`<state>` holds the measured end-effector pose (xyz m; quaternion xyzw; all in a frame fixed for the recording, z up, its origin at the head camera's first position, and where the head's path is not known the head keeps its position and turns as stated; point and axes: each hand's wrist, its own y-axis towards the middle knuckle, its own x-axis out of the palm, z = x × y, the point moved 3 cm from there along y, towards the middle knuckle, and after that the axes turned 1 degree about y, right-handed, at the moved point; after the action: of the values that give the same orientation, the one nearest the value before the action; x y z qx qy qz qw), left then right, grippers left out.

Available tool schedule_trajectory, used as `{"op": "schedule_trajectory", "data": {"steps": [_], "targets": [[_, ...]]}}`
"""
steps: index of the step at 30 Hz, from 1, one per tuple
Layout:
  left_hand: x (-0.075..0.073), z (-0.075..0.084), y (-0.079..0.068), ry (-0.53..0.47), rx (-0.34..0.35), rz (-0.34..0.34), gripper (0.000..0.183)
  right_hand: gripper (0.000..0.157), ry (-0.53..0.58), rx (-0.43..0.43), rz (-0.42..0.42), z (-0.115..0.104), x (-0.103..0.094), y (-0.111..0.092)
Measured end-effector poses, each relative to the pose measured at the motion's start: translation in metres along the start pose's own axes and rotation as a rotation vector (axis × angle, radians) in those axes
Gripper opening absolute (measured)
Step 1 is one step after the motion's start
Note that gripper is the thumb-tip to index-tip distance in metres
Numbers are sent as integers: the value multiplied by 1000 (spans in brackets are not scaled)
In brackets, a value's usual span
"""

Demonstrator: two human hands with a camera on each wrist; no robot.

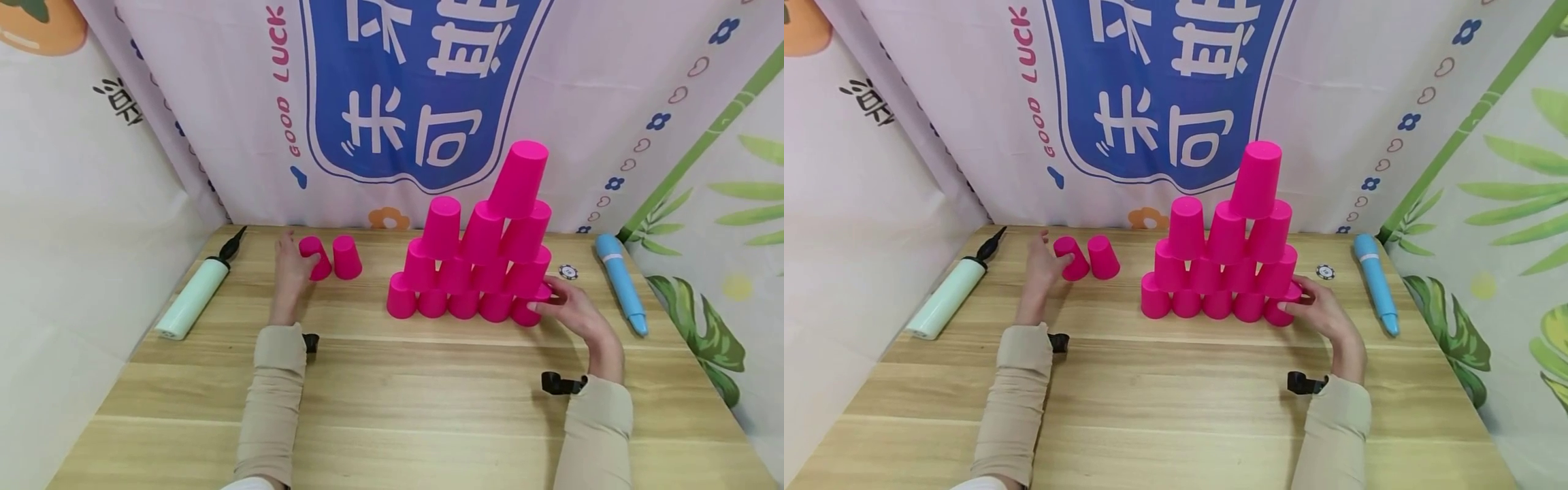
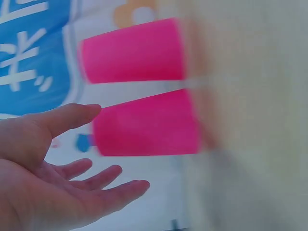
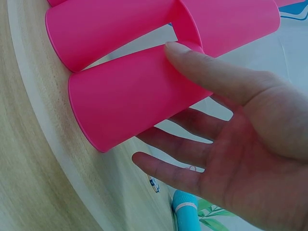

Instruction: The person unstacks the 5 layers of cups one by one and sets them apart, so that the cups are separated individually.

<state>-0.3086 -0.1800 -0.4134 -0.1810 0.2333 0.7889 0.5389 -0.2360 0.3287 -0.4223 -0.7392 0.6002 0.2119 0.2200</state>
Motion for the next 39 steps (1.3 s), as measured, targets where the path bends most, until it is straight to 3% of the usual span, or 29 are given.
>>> {"op": "schedule_trajectory", "data": {"steps": [7, 12, 19, 24, 31, 39], "targets": [[-16, 37, -11, -10, 130, 41, 64, 67, 4, -4, 1, -18, -1, -7], [-19, 64, -24, -7, 214, 96, 59, 71, 0, -13, 3, -1, -2, 0], [-19, 104, -47, -66, 342, 143, 53, 75, 29, 26, 0, 1, -4, 1], [-17, 121, -61, -130, 407, 146, 51, 76, 38, 39, -10, 2, -4, 1], [-10, 141, -65, -231, 410, 55, 49, 74, 2, 13, 10, 2, -1, -1], [6, 188, -77, -346, 513, -96, 49, 74, -26, 18, 7, 0, 1, -1]]}}
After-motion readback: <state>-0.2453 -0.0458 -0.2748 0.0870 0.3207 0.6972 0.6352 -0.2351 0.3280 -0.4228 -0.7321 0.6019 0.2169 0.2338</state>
